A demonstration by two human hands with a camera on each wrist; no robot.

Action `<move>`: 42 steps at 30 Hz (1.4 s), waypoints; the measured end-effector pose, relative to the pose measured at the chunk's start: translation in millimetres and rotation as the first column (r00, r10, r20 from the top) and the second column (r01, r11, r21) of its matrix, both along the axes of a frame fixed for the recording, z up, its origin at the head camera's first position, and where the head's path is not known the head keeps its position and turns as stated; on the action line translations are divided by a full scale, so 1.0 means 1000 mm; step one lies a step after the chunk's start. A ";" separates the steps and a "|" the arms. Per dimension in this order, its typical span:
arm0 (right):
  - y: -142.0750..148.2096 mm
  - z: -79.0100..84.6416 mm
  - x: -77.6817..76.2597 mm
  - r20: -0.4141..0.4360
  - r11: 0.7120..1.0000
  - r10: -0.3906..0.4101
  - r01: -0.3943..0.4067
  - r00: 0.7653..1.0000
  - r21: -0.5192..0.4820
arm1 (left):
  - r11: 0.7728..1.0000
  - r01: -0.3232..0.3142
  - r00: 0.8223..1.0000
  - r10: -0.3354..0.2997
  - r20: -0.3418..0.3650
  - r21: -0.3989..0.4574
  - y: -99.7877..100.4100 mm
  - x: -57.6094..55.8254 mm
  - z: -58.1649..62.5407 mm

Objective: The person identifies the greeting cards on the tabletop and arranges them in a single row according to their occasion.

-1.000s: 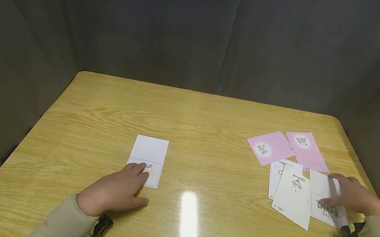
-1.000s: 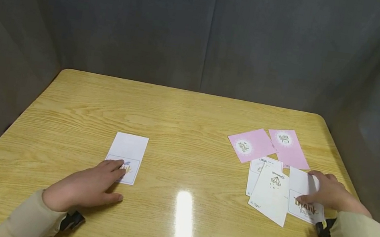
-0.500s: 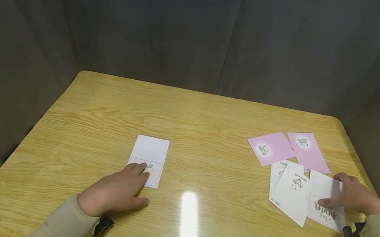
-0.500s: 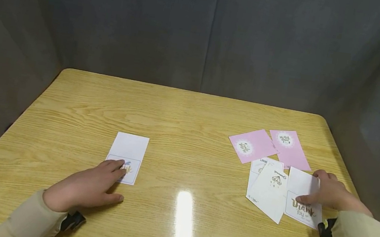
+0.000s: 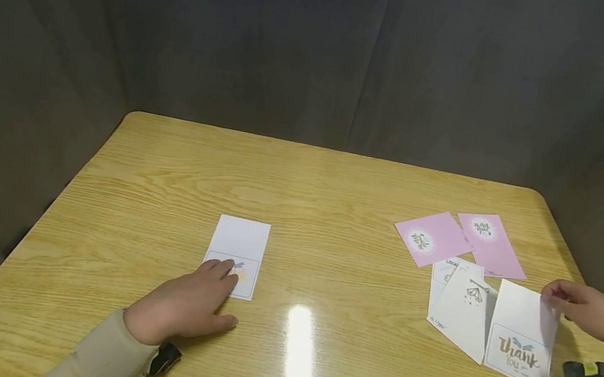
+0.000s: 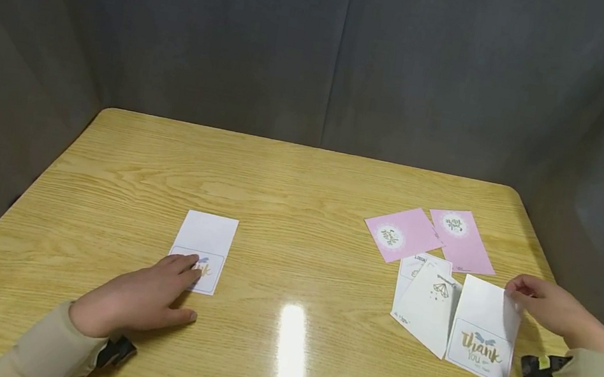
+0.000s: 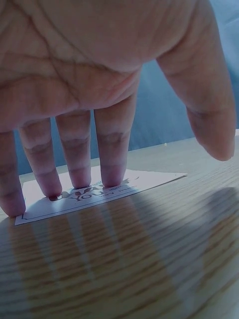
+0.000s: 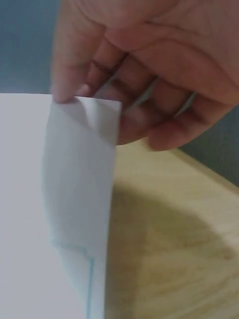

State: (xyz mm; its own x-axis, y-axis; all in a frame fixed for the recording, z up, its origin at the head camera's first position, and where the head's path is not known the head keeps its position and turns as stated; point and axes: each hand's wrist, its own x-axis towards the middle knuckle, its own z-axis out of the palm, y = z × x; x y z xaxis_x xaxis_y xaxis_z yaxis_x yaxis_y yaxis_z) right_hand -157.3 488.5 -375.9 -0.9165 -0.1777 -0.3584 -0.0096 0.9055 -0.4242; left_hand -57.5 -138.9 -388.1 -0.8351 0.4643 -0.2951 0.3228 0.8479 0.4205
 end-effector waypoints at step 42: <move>-0.114 0.012 -0.038 0.032 0.799 -0.002 0.020 0.999 -0.600 | 1.000 0.001 1.000 -0.001 -0.012 -0.003 0.000 0.000 0.005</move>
State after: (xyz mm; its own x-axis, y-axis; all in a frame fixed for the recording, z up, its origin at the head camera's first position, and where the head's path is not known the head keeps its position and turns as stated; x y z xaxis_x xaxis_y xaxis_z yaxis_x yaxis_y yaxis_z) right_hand -195.1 374.0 -364.1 -0.9110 -0.3557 -0.2088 0.0192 0.4691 -0.8829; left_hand -57.3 -138.6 -383.5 -0.8380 0.4643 -0.2866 0.3289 0.8489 0.4138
